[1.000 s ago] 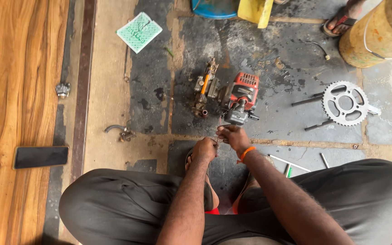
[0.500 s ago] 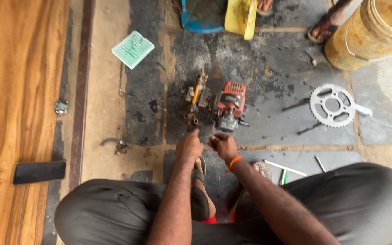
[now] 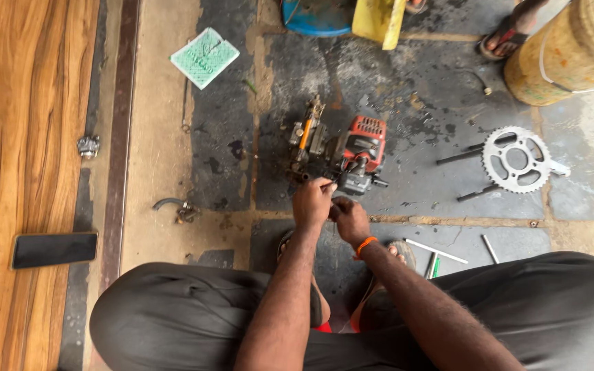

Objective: The person sits on the workshop floor repairing a small engine-driven pump unit. They hold the engine steady by hand, use a spanner to loosen and tighten fasteners, reposition the unit, and work on its components with a screwdriver.

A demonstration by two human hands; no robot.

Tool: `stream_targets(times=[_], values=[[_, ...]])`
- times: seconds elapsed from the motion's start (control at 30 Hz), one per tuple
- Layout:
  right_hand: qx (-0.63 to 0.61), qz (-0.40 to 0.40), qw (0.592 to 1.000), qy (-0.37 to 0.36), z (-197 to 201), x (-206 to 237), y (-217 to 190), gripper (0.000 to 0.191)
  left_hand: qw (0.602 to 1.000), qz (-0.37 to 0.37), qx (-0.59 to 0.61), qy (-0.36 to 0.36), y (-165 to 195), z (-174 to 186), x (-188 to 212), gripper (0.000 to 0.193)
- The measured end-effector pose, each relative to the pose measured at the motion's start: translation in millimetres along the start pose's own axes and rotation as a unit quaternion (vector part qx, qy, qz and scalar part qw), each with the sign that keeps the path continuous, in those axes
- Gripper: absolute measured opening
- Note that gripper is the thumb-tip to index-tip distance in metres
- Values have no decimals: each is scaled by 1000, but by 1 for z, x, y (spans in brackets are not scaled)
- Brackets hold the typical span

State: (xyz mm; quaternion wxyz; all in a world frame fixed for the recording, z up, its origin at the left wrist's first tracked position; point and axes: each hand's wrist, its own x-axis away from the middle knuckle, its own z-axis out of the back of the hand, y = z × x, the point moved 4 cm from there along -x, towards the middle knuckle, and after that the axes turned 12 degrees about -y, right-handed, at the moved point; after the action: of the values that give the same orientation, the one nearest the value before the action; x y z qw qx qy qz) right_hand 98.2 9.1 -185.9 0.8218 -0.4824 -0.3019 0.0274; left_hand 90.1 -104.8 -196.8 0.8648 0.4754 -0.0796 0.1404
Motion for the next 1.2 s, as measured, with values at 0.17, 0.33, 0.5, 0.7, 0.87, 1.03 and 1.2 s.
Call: stream_targets(times=[0.17, 0.33, 0.5, 0.7, 0.87, 1.03, 1.2], values=[[-166, -8, 985, -47, -19, -20, 9, 18, 982, 49, 165, -75, -22, 2, -20, 20], [-207, 10, 976, -65, -37, -35, 2, 11, 985, 34, 158, -64, -39, 8, -31, 20], [-230, -17, 971, -61, -53, -43, -7, 11, 984, 35, 151, -86, -48, 16, -35, 25], [-338, -99, 928, -121, -42, -34, 1, 21, 964, 90, 187, -165, -47, 14, -37, 26], [-285, -121, 927, -213, -24, -15, 10, 26, 969, 42, 191, -150, -50, 7, -37, 24], [-275, -118, 930, -215, -18, -2, 16, 28, 987, 18, 146, -59, -48, 4, -20, 24], [-259, -135, 932, -215, -8, 11, 17, 26, 984, 143, 92, -61, -45, -2, 11, 25]])
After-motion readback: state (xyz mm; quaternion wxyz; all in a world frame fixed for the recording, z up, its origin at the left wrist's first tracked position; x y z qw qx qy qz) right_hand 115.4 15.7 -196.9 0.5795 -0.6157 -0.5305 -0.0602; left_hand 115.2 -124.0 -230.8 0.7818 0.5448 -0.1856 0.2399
